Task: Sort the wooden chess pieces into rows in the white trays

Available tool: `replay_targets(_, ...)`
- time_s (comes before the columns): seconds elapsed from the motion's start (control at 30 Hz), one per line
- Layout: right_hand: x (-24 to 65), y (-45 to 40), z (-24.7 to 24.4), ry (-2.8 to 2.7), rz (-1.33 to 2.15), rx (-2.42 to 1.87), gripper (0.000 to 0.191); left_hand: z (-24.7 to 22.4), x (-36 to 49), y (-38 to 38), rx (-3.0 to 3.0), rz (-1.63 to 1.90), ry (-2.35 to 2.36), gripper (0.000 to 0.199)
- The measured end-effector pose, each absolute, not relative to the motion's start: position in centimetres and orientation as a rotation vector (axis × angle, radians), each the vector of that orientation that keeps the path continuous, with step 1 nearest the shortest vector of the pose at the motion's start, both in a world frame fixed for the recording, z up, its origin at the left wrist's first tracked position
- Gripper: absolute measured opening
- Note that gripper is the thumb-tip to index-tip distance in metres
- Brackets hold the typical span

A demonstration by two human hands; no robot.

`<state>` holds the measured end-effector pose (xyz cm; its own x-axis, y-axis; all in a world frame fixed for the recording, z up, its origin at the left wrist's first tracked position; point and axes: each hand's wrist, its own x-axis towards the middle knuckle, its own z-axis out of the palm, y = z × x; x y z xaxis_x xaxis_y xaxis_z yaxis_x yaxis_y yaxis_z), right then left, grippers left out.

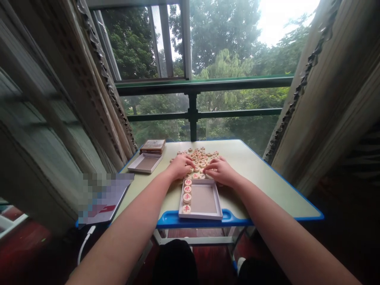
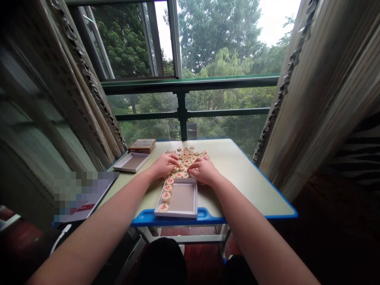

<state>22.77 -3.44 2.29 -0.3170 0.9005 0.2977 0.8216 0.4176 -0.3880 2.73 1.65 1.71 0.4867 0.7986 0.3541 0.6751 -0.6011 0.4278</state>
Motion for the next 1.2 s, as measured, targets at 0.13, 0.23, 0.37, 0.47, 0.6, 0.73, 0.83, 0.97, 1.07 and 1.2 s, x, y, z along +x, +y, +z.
replay_targets(0.13,22.8,-3.0,2.0,-2.156,0.154,-1.501,0.018,1.4,2.6,2.0,2.541,0.756,1.254,0.032)
replay_targets(0.23,22.8,-2.7,2.0,-2.168,0.164,-1.532,0.018,1.4,2.6,2.1,2.552,0.725,1.299,0.033)
replay_targets(0.37,23.0,-2.6,2.2,-2.190,0.181,-1.533,0.020,1.3,2.4,2.5,2.473,0.787,1.487,0.040)
replay_targets(0.47,23.4,-2.5,2.2,-2.108,0.134,-1.616,0.025,1.0,2.1,2.9,2.418,0.770,1.537,0.045)
replay_targets(0.6,23.9,-2.3,2.2,-2.079,0.050,-1.715,0.026,0.6,2.0,3.3,2.424,0.638,1.502,0.037)
replay_targets(0.73,23.8,-2.3,2.2,-2.120,0.035,-1.663,0.026,0.7,2.2,3.3,2.490,0.627,1.466,0.037)
replay_targets(0.83,23.5,-2.5,2.3,-2.190,0.073,-1.547,0.025,1.0,2.3,3.3,2.531,0.587,1.474,0.037)
replay_targets(0.97,23.3,-2.6,2.1,-2.251,0.111,-1.485,0.023,1.2,2.3,3.2,2.597,0.550,1.538,0.034)
replay_targets(1.07,23.3,-2.7,2.2,-2.214,0.078,-1.488,0.023,1.4,2.4,2.9,2.625,0.536,1.570,0.034)
replay_targets(1.2,22.8,-2.2,3.4,-2.164,0.155,-1.600,0.026,2.0,2.7,2.4,2.633,0.521,1.630,0.029)
